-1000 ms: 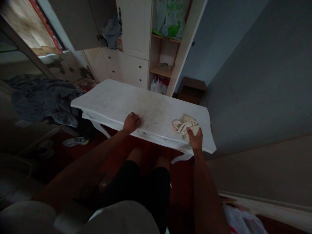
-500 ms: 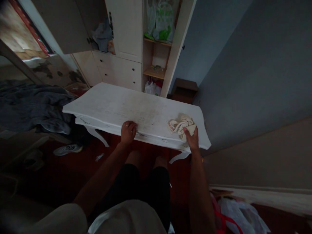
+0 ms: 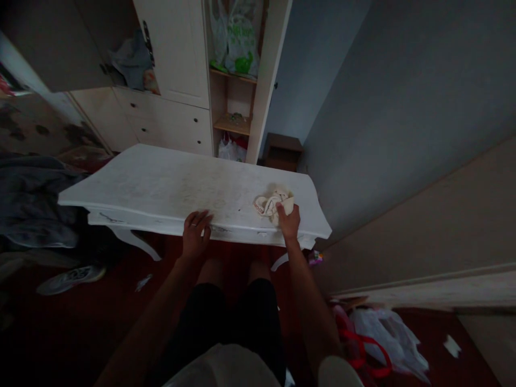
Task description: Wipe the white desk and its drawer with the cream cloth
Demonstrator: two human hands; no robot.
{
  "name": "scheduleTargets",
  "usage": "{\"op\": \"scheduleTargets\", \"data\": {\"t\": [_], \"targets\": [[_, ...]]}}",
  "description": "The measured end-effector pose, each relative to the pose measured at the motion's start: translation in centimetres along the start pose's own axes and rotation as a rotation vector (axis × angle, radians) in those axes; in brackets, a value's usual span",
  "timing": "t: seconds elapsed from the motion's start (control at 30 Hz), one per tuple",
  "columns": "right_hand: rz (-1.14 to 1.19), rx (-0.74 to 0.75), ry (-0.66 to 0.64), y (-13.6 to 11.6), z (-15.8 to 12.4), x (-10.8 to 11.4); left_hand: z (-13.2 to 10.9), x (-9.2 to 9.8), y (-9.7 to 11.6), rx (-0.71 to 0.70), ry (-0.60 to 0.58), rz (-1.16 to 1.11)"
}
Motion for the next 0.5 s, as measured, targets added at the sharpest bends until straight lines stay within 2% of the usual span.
{"op": "scheduleTargets", "data": {"t": [0.13,0.2,0.23,0.3,0.37,0.43,0.5], "targets": [[0.170,0.229,-0.214,-4.4,-1.4,-5.5,0.0,0.1,0.1,-0.011,-0.029,-0.008],[0.295,0.270,-0.306,-5.5,-1.9,-6.8,0.0,0.2,0.2,-0.033,-0.070,-0.013],[0.355,0.270,-0.327,-5.6,-2.1,-6.7,0.0,0.3,0.2,-0.047,-0.091,-0.017],[0.435,0.264,-0.307,-5.1,-2.7,-5.2,0.2,0.4,0.2,-0.065,-0.124,-0.029],[0.451,0.254,-0.227,-3.5,-3.8,-2.3,0.5,0.6,0.2,-0.063,-0.146,-0.056],[0.431,0.196,-0.116,-0.4,-5.5,1.1,0.8,1.1,0.2,-0.034,-0.150,-0.110],[0.385,0.095,-0.030,3.7,-8.0,4.0,0.5,2.0,-0.1,0.053,-0.132,-0.200]]}}
Point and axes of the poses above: each hand's wrist, its own z-axis towards the middle knuckle, its own x-axis out of the back of the hand, y = z × x, the point moved 10 cm from there along z, towards the middle knuckle, and after that the axes turned 8 degrees about -z, right-handed, at the moved point
